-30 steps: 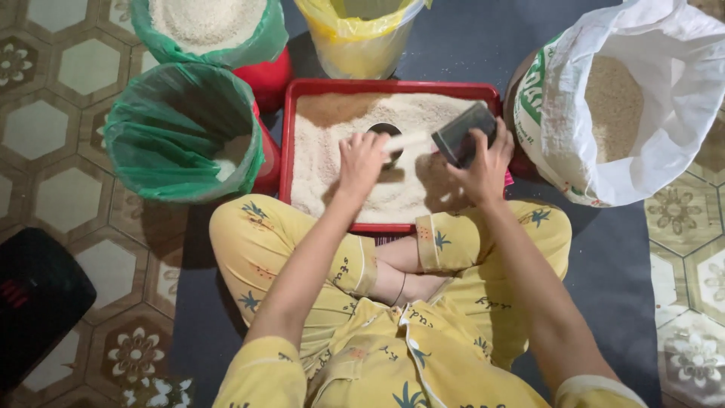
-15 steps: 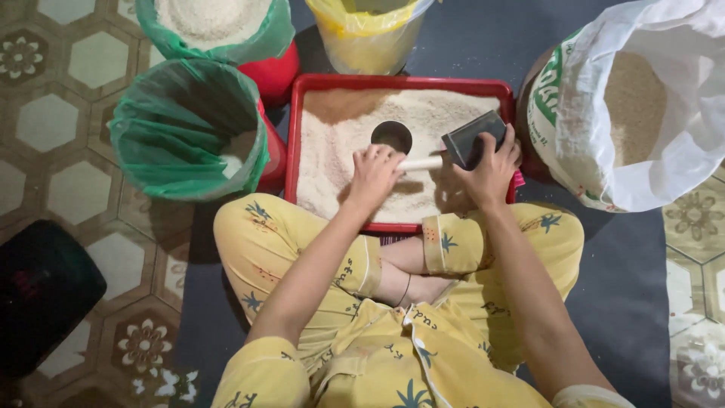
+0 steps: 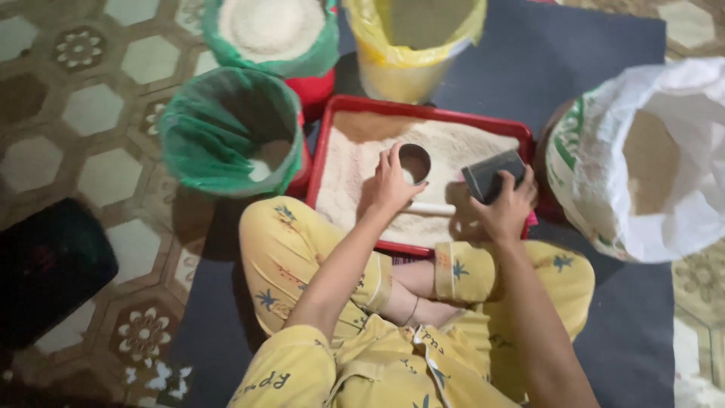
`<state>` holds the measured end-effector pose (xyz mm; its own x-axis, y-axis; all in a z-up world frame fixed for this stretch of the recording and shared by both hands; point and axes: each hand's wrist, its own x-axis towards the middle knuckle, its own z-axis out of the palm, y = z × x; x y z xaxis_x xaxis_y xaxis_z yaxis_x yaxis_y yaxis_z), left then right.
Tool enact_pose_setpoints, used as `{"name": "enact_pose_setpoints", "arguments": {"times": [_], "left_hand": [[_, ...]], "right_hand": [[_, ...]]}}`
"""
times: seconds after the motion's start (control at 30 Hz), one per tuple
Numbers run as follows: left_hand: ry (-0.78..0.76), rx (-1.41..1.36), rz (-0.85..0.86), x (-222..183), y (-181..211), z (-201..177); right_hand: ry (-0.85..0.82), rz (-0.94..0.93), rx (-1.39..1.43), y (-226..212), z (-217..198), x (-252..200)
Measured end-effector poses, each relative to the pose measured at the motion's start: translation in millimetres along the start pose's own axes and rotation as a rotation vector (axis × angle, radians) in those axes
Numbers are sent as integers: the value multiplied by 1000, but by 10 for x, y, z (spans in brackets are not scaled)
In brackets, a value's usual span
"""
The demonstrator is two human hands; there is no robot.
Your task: A person sitting on the floor scoops powder from a red tray into small metal cups and transfers it into larger bags.
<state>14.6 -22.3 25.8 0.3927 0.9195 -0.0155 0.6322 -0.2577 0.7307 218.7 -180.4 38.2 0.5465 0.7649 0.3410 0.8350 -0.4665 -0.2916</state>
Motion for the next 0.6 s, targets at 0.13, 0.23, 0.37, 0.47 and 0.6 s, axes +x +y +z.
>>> {"name": "enact_pose_setpoints", "arguments": {"times": [0.13, 0.23, 0.37, 0.47, 0.6], "left_hand": [[294, -317, 97, -397, 220, -698], [531, -471, 225, -800, 226, -1413], [519, -660, 300, -1430, 41, -2602], [748, -224, 174, -1730, -184, -3294], [871, 104, 49, -1671, -521, -3779]], "right_hand": [[2, -6, 8, -70, -63, 4], [-26, 21, 27, -49, -68, 2], [-20, -110, 170, -152, -255, -17], [15, -152, 68, -25, -93, 5], [-14, -99, 3, 140, 121, 36]]}}
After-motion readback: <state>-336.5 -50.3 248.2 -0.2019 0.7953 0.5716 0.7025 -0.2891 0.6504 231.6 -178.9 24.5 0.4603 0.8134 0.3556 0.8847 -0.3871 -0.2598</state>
